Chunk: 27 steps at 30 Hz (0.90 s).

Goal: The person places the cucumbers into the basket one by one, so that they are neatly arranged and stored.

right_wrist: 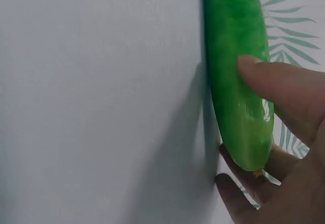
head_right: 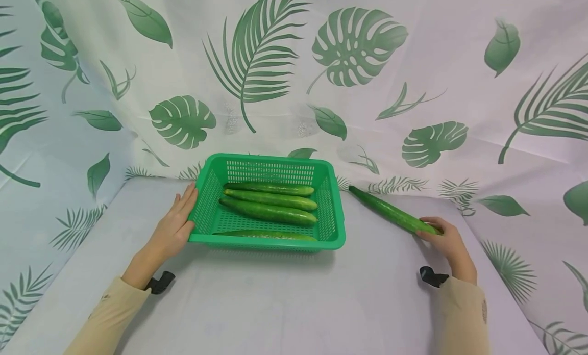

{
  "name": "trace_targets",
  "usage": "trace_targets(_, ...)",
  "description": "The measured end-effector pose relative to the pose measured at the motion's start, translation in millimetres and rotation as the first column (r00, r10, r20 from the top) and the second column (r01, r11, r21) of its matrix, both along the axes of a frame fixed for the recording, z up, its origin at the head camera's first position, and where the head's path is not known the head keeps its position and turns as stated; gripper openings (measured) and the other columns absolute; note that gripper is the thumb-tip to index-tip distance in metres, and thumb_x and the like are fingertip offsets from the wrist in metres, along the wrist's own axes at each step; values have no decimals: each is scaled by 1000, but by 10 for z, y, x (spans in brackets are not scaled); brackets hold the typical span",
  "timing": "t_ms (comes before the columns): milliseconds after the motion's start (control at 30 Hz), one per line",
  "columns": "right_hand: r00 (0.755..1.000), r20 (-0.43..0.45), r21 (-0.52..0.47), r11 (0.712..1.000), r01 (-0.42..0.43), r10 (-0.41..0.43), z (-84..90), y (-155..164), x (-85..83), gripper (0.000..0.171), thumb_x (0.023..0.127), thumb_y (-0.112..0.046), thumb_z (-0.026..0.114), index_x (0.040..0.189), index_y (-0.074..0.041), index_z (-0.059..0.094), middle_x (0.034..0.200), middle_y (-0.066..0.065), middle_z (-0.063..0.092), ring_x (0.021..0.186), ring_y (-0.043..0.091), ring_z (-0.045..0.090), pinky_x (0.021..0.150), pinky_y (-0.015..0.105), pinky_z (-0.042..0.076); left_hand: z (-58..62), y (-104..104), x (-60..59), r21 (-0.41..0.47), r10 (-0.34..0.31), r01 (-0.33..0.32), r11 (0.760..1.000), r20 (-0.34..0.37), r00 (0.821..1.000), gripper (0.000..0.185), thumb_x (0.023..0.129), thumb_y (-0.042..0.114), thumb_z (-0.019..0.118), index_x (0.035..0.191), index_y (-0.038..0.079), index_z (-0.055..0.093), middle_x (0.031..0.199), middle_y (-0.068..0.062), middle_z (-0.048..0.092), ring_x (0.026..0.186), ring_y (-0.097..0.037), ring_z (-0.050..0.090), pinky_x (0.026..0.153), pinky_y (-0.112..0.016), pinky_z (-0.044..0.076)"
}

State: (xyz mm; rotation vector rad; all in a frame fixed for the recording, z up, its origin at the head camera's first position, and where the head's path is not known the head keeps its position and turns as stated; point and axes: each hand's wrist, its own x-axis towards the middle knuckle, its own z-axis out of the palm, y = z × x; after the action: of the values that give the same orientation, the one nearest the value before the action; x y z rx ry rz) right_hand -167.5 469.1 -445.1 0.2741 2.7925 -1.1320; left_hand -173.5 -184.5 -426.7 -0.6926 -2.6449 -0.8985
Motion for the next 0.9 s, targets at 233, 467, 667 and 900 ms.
trace_targets(233,998,-31,-71,997,43,-45,-44,-51,201,73,91,-39,70,145,2,44,139,15,52,122,30,41,103,67,30,10,-6,10,7,2,-2,1000,-3,1000,70,85,-2,41,151,-15,20,162,-24,10,150,-37,13,121,-51,7)
trace_targets(467,997,-9,-139,988,70,-72,-108,50,421,67,85,-39,77,144,-15,53,107,-36,45,102,-8,37,104,60,28,-4,-1,-2,7,0,0,1000,1,1000,70,86,-1,40,151,-14,20,162,-23,10,150,-37,13,121,-51,8)
trace_targets(667,996,19,-162,982,92,-91,-147,114,551,67,86,-37,76,147,-24,51,114,-34,43,104,-4,38,96,33,36,-4,3,3,4,4,-4,1000,2,1000,70,86,-1,40,151,-13,19,163,-23,9,150,-36,12,121,-52,8)
trace_targets(900,987,80,-186,971,151,-138,-199,96,568,74,86,-47,73,152,-29,43,145,0,39,120,23,36,106,50,32,8,-1,2,3,2,-2,1000,5,1000,70,86,0,40,151,-14,20,162,-24,10,150,-37,12,121,-51,7)
